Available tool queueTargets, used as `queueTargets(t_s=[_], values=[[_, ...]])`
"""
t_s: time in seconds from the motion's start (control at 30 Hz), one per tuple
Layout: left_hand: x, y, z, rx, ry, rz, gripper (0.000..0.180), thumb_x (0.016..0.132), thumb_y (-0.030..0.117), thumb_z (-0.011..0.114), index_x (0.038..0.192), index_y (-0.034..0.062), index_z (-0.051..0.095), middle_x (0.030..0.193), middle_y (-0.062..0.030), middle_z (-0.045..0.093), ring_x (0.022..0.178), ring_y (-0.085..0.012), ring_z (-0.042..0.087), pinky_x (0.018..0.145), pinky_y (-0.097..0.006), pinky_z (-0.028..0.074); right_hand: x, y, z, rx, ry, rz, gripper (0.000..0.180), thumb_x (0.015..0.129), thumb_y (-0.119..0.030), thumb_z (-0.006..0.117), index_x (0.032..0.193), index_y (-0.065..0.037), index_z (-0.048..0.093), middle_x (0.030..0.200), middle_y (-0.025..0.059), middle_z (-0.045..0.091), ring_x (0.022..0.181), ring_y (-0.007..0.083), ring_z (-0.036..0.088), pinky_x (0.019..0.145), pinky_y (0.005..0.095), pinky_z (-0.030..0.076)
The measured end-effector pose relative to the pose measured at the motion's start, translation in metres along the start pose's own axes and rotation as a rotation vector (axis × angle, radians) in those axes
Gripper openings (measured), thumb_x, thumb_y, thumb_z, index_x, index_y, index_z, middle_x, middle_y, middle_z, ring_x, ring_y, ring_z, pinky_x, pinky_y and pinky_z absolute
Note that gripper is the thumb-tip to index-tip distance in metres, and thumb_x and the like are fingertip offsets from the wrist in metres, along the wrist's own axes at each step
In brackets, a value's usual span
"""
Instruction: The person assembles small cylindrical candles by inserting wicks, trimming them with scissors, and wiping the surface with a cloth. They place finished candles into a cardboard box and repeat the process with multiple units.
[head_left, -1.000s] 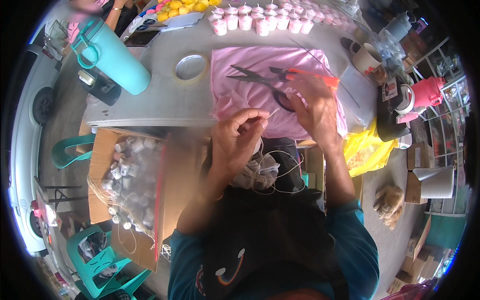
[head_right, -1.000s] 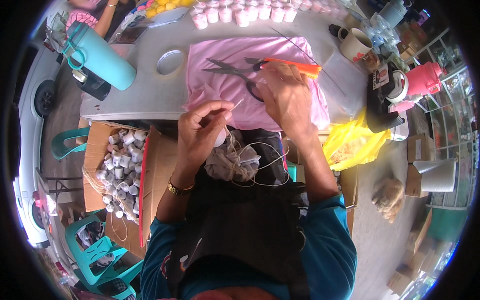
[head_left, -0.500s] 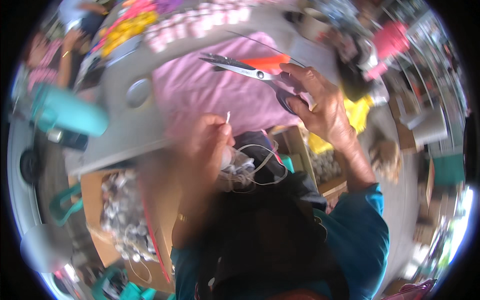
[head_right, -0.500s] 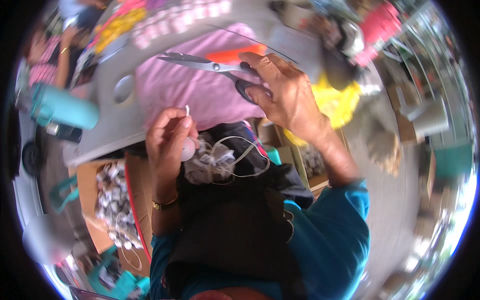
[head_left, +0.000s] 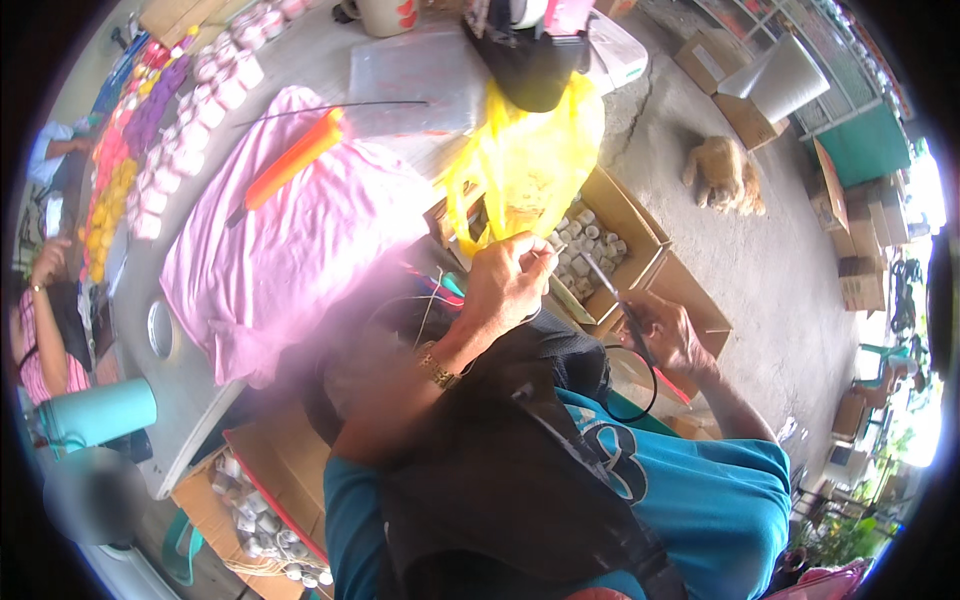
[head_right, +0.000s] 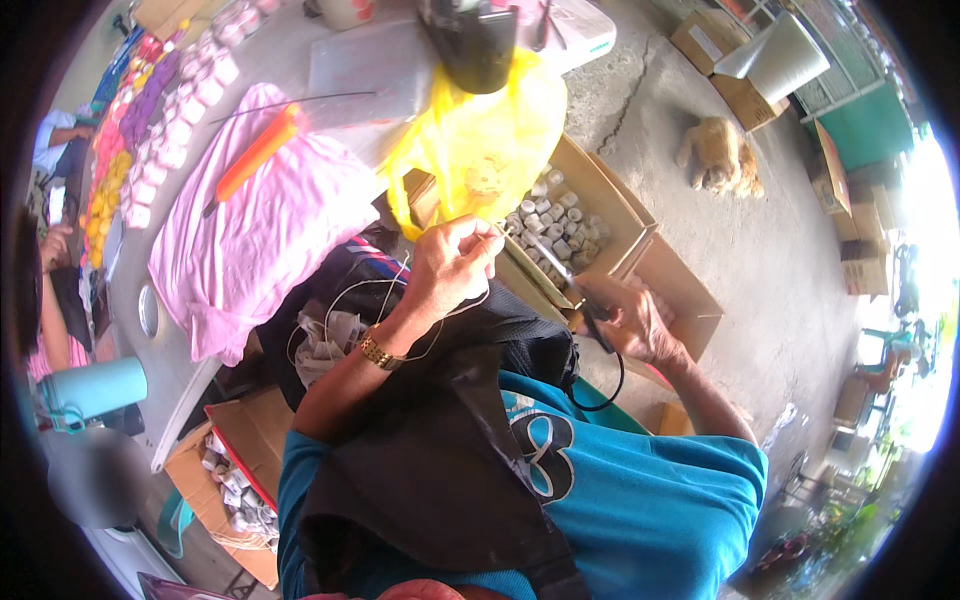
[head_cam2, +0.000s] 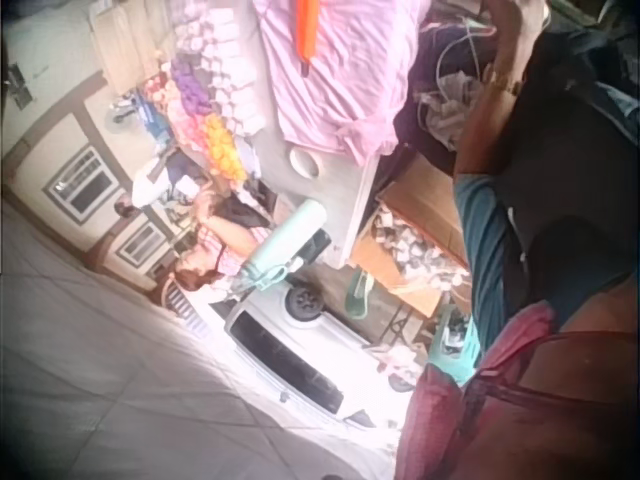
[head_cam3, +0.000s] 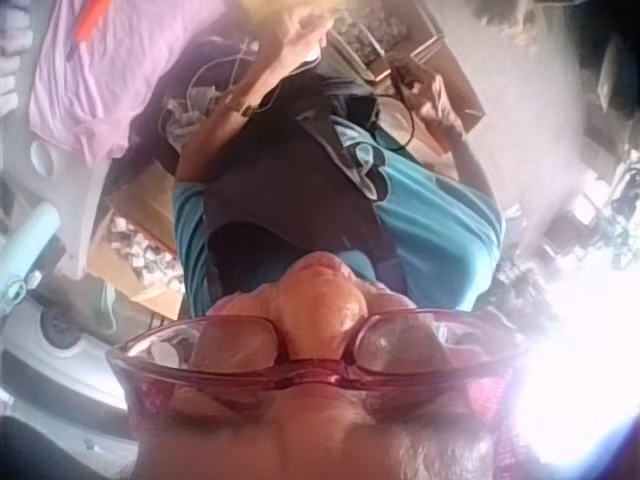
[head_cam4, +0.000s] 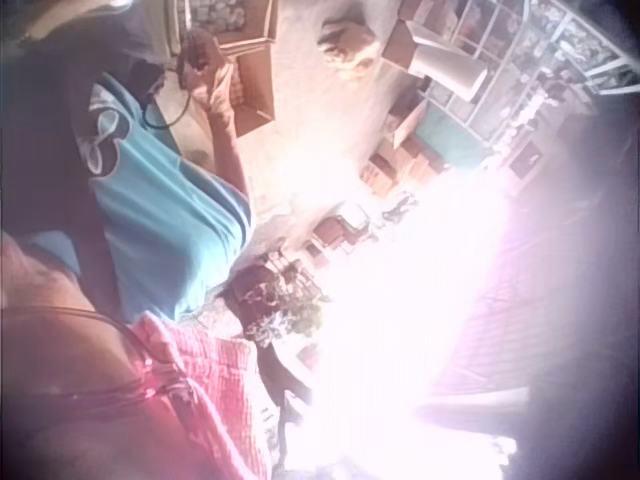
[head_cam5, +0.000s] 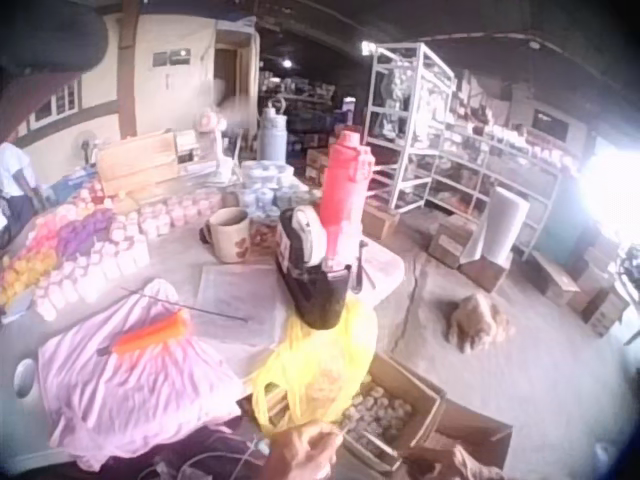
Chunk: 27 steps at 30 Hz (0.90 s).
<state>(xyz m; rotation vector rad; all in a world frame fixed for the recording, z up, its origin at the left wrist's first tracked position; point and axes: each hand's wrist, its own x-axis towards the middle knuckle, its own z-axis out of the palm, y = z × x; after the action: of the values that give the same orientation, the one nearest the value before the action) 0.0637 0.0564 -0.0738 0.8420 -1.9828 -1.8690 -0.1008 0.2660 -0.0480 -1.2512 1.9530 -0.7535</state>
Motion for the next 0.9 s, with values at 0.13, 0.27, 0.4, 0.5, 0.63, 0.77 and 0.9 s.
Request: queueTargets(t_s=[0.13,0.27,0.4,0.5,0.63,0.77,0.9], values=[[0.013,0.006,0.003,-0.053,0.120,0.030,0.014,0.088,0.016,0.062,0.089,0.0028,0.066,0.058,-0.0072,0.062,0.050,-0.0160,0.057,0.051,-0.033,0.045,0.009,-0.004,0.007,0.014,0.056,-0.074,0.063,0.078,-0.040,0.076,0.124,-0.002,0.054,0.091,0.0134,0.066,0.075,0.0200,0.064,0.068,0.0350,0.051],[0.036,0.008,-0.006,0.188,0.260,0.126,0.010,0.090,0.010,0.062,0.091,0.0011,0.065,0.059,-0.0025,0.061,0.049,-0.0056,0.054,0.044,-0.023,0.041,0.036,-0.021,0.010,0.059,0.040,-0.036,0.061,0.081,-0.039,0.074,0.124,-0.002,0.053,0.083,0.0140,0.065,0.072,0.0206,0.062,0.067,0.0351,0.049],[0.043,0.003,-0.008,0.197,0.250,0.126,0.009,0.090,0.010,0.061,0.090,0.0015,0.065,0.059,-0.0026,0.061,0.049,-0.0061,0.054,0.046,-0.023,0.041,0.055,-0.032,0.014,0.072,0.011,0.008,0.055,0.083,-0.033,0.073,0.123,-0.001,0.054,0.077,0.0125,0.064,0.068,0.0162,0.060,0.065,0.0329,0.048],[0.041,0.002,-0.010,0.097,0.290,0.158,0.009,0.091,0.010,0.061,0.090,0.0014,0.065,0.059,-0.0026,0.061,0.049,-0.0063,0.053,0.047,-0.023,0.041,0.058,-0.034,0.014,0.039,0.014,0.006,0.054,0.083,-0.032,0.074,0.123,-0.001,0.055,0.075,0.0109,0.064,0.066,0.0148,0.059,0.064,0.0317,0.048],[0.044,0.003,-0.015,0.065,0.300,0.173,0.009,0.091,0.010,0.062,0.090,0.0009,0.065,0.059,-0.0016,0.060,0.049,-0.0053,0.052,0.046,-0.022,0.040,0.058,-0.035,0.014,0.011,0.023,0.028,0.054,0.082,-0.029,0.076,0.124,-0.001,0.055,0.073,0.0102,0.064,0.065,0.0137,0.058,0.063,0.0309,0.048],[0.047,-0.002,-0.013,0.089,0.276,0.156,0.010,0.091,0.009,0.062,0.091,0.0001,0.065,0.060,-0.0007,0.059,0.049,-0.0046,0.051,0.045,-0.022,0.040,0.060,-0.036,0.016,0.000,0.050,-0.010,0.052,0.082,-0.027,0.076,0.124,-0.002,0.055,0.072,0.0098,0.063,0.065,0.0126,0.057,0.064,0.0301,0.048],[0.049,-0.008,-0.011,0.106,0.275,0.173,0.010,0.091,0.009,0.062,0.091,-0.0001,0.066,0.060,-0.0008,0.059,0.049,-0.0046,0.051,0.045,-0.022,0.040,0.061,-0.034,0.017,-0.012,0.033,0.054,0.051,0.083,-0.025,0.075,0.124,-0.003,0.055,0.073,0.0113,0.064,0.067,0.0145,0.061,0.066,0.0307,0.049]])
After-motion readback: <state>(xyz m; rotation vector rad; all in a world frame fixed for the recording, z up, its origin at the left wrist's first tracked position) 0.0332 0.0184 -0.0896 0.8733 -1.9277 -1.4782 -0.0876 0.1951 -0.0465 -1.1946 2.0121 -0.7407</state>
